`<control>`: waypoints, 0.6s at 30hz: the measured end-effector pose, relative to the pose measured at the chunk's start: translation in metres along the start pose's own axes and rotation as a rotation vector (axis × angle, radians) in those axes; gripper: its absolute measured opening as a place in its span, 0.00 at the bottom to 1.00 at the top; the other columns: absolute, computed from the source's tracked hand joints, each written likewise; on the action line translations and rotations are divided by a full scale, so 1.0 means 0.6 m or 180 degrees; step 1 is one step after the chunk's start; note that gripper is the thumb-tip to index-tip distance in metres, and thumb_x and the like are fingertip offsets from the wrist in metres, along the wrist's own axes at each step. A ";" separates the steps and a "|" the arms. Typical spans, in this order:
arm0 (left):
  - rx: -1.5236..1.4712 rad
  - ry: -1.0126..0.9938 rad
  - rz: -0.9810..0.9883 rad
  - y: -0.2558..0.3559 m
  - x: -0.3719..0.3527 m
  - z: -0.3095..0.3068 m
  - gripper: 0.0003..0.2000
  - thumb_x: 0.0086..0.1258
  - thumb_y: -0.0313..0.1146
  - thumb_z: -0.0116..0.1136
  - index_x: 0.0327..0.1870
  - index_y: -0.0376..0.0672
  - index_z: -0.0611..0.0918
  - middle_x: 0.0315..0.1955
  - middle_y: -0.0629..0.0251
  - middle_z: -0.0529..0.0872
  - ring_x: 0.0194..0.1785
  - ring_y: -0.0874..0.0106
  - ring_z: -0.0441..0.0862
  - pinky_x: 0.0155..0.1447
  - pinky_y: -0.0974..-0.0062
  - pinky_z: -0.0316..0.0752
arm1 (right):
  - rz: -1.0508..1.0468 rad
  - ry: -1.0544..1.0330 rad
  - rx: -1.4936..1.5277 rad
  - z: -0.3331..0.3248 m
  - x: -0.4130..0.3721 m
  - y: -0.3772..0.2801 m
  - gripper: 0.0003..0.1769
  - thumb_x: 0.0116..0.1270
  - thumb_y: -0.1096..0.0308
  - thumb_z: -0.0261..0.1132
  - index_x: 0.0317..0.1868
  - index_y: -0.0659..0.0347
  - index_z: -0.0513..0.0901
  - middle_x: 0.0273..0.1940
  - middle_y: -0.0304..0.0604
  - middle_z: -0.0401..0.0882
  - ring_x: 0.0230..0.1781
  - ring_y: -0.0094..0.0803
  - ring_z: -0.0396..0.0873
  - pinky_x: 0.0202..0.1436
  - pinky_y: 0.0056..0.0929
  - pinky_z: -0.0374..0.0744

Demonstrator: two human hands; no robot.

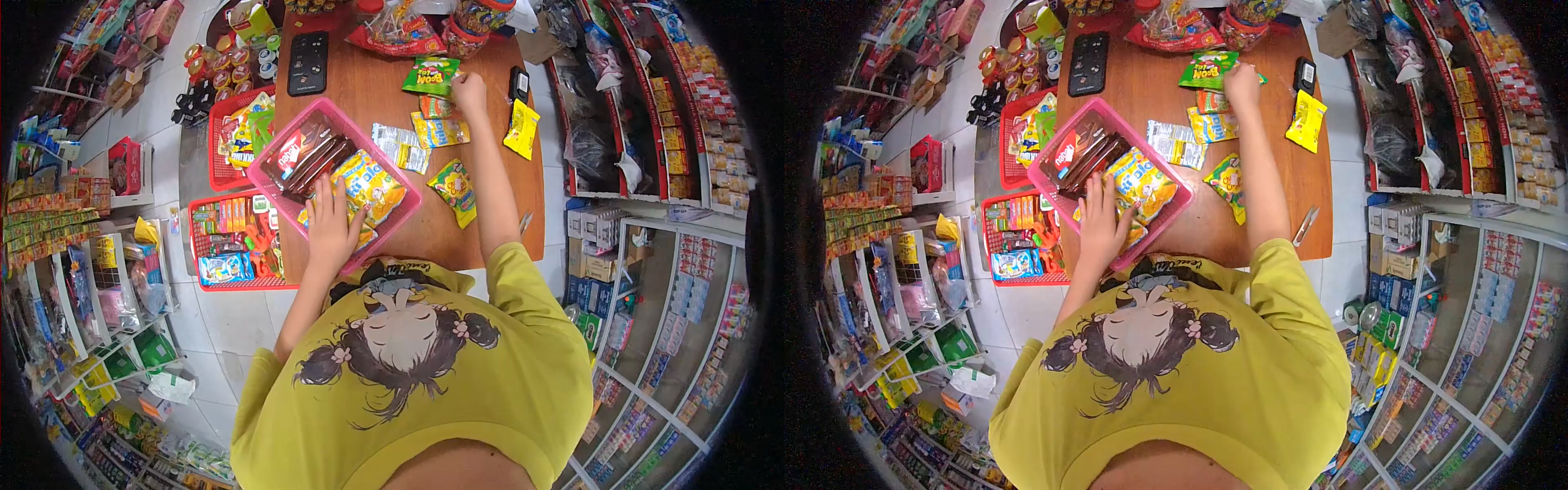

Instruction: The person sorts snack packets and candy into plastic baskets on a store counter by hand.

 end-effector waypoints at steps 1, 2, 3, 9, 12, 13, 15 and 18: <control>0.0005 -0.0017 -0.0001 0.000 -0.002 -0.007 0.27 0.58 0.42 0.45 0.56 0.37 0.57 0.57 0.48 0.51 0.62 0.57 0.47 0.58 0.54 0.45 | 0.0016 -0.0009 0.0001 -0.004 -0.005 -0.003 0.16 0.47 0.59 0.58 0.24 0.67 0.77 0.20 0.55 0.74 0.21 0.43 0.76 0.27 0.35 0.74; -0.0114 0.0011 -0.0050 -0.002 -0.003 -0.016 0.27 0.58 0.41 0.45 0.56 0.37 0.57 0.57 0.48 0.51 0.62 0.56 0.46 0.58 0.53 0.44 | 0.0085 -0.0333 -0.0356 0.000 -0.007 -0.005 0.18 0.47 0.58 0.58 0.27 0.68 0.76 0.24 0.55 0.75 0.25 0.45 0.76 0.30 0.36 0.73; -0.0234 0.0052 -0.0096 -0.007 -0.003 -0.022 0.27 0.57 0.39 0.45 0.56 0.37 0.57 0.57 0.48 0.50 0.62 0.55 0.46 0.58 0.52 0.43 | 0.0144 -0.0650 -0.0708 0.001 -0.012 -0.013 0.20 0.47 0.57 0.59 0.30 0.69 0.75 0.28 0.55 0.76 0.30 0.47 0.75 0.33 0.38 0.73; -0.0397 0.0416 -0.0095 -0.029 -0.008 -0.067 0.22 0.57 0.35 0.46 0.53 0.41 0.61 0.57 0.49 0.52 0.62 0.54 0.44 0.59 0.51 0.39 | 0.0488 -0.0621 -0.0656 0.023 -0.035 -0.007 0.24 0.42 0.51 0.62 0.30 0.66 0.76 0.33 0.54 0.75 0.36 0.42 0.74 0.36 0.35 0.73; -0.0092 0.0534 -0.0279 -0.037 -0.020 -0.085 0.18 0.57 0.34 0.46 0.48 0.39 0.65 0.55 0.50 0.56 0.60 0.55 0.48 0.59 0.54 0.43 | 0.0499 -0.0499 0.0384 0.016 -0.035 0.000 0.20 0.43 0.56 0.64 0.30 0.67 0.76 0.26 0.47 0.76 0.26 0.30 0.75 0.29 0.27 0.72; -0.0097 0.0553 -0.0292 -0.042 -0.021 -0.085 0.18 0.57 0.34 0.46 0.48 0.39 0.65 0.55 0.50 0.56 0.60 0.55 0.48 0.59 0.54 0.43 | 0.0387 -0.0482 0.1334 0.005 -0.037 -0.010 0.16 0.44 0.60 0.64 0.28 0.66 0.76 0.24 0.42 0.75 0.24 0.25 0.74 0.27 0.24 0.71; -0.0824 0.0589 -0.0079 -0.049 -0.022 -0.081 0.16 0.56 0.32 0.46 0.46 0.37 0.67 0.50 0.50 0.64 0.56 0.54 0.58 0.57 0.61 0.54 | -0.0330 -0.0107 0.1825 -0.008 -0.032 -0.013 0.09 0.49 0.68 0.61 0.28 0.65 0.75 0.22 0.34 0.72 0.22 0.17 0.69 0.24 0.17 0.68; -0.0966 0.0438 0.0391 -0.030 0.009 -0.056 0.14 0.55 0.31 0.47 0.41 0.34 0.69 0.42 0.53 0.71 0.47 0.54 0.67 0.50 0.66 0.63 | -0.1001 -0.0513 0.2360 -0.115 -0.098 -0.114 0.06 0.51 0.72 0.59 0.30 0.65 0.73 0.22 0.33 0.72 0.24 0.15 0.68 0.26 0.15 0.66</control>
Point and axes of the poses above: each hand's wrist, its own x-axis towards the middle knuckle, its own z-axis out of the palm, y = z × x, the point moved 6 cm from there along x, towards the middle knuckle
